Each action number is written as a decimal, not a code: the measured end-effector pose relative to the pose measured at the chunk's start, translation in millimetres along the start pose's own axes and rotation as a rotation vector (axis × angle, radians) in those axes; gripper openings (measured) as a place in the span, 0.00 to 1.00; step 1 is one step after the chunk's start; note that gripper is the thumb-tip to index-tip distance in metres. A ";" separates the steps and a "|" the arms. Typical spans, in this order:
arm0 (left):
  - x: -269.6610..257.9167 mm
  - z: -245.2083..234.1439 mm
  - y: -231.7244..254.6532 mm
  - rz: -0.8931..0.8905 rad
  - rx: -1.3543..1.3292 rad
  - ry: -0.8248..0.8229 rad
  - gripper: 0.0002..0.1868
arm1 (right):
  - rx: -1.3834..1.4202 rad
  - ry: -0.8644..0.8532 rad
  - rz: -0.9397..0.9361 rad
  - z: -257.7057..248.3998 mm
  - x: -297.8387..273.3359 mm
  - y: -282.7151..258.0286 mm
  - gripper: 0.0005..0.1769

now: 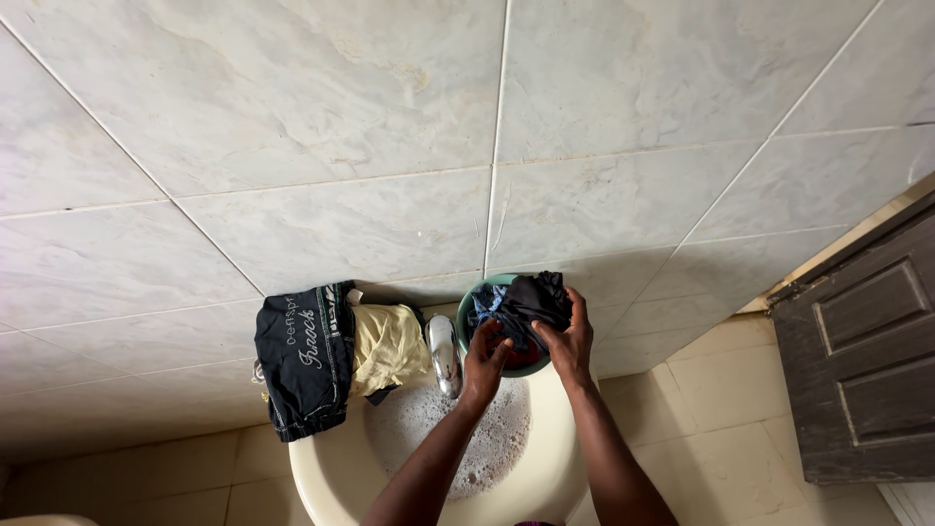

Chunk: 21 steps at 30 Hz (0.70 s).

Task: Manually washing clothing items in a bathroom sink and bathtub.

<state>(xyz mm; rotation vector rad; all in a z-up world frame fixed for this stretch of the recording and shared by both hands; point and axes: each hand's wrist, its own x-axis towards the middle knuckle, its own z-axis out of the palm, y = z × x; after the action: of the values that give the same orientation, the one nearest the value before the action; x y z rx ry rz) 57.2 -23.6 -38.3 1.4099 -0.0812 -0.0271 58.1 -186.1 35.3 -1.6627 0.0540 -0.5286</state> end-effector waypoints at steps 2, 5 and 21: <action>-3.6 2.4 16.2 -0.049 -0.003 0.004 0.34 | -0.035 -0.014 -0.028 6.4 2.9 -1.1 0.43; -1.7 4.1 13.1 -0.071 -0.018 0.000 0.35 | -0.222 -0.060 -0.083 11.4 2.6 1.4 0.44; 2.9 8.0 12.4 -0.072 0.009 -0.007 0.39 | -0.910 -0.254 -0.063 9.4 16.2 80.5 0.40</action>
<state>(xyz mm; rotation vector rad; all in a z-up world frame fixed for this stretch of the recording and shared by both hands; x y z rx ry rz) 59.2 -29.6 -24.7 1.4212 -0.0362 -0.0919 97.3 -196.7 -36.7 -2.6173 0.0605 -0.3440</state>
